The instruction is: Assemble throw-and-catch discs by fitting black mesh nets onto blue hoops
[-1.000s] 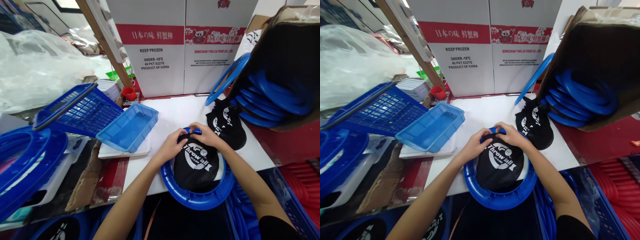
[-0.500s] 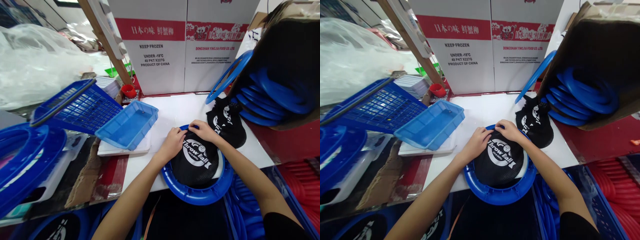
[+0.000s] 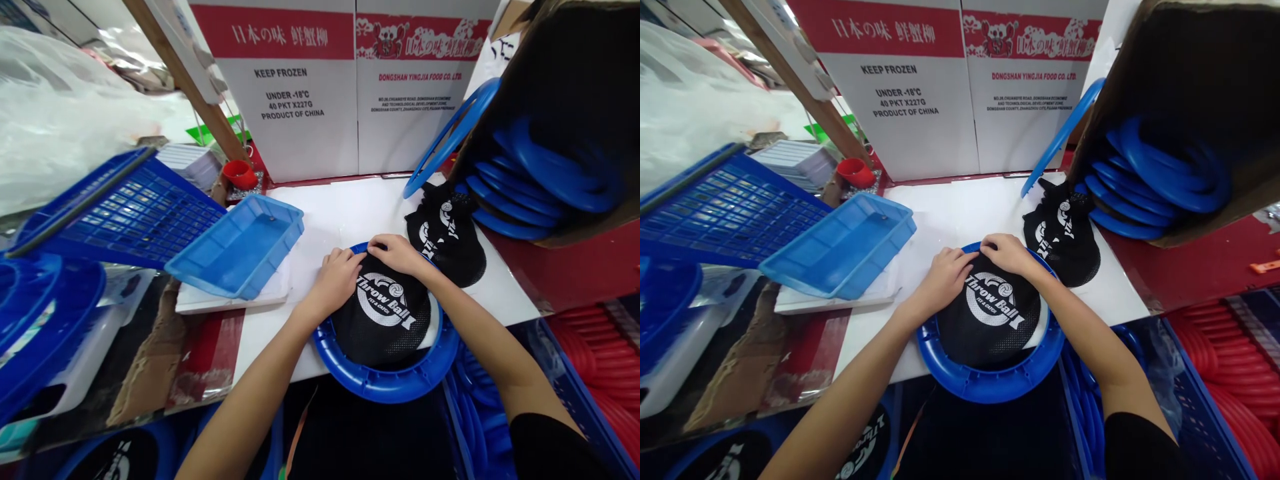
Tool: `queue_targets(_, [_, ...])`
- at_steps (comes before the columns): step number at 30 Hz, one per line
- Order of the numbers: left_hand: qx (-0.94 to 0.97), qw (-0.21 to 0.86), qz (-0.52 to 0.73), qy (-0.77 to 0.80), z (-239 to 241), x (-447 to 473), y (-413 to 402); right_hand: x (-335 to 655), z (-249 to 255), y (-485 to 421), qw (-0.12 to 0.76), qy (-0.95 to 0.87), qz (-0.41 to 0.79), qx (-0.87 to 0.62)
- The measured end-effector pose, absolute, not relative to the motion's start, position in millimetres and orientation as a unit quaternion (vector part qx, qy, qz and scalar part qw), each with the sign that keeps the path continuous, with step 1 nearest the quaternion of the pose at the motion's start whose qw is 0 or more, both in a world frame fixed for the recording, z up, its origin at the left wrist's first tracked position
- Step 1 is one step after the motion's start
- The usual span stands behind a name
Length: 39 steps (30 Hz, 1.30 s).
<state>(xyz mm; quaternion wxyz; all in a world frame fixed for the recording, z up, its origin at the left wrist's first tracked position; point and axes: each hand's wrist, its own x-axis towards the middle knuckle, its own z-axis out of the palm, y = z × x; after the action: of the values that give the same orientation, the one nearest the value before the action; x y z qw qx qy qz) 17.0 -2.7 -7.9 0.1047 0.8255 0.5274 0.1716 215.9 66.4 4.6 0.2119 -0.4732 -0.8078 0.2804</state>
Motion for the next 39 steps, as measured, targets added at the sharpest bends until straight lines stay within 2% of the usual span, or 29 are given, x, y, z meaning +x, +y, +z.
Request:
queue_targets(9, [0.818, 0.134, 0.194, 0.525, -10, 14, 1, 212, 7, 62, 0.220, -0.812, 0.257, -0.475])
queue_targets(33, [0.820, 0.107, 0.171, 0.536, -2, 15, -4, 214, -2, 64, 0.283, -0.806, 0.237, -0.463])
queue_targets(39, [0.822, 0.098, 0.169, 0.536, -3, 15, -4, 213, -3, 63, 0.271, -0.812, 0.238, -0.459])
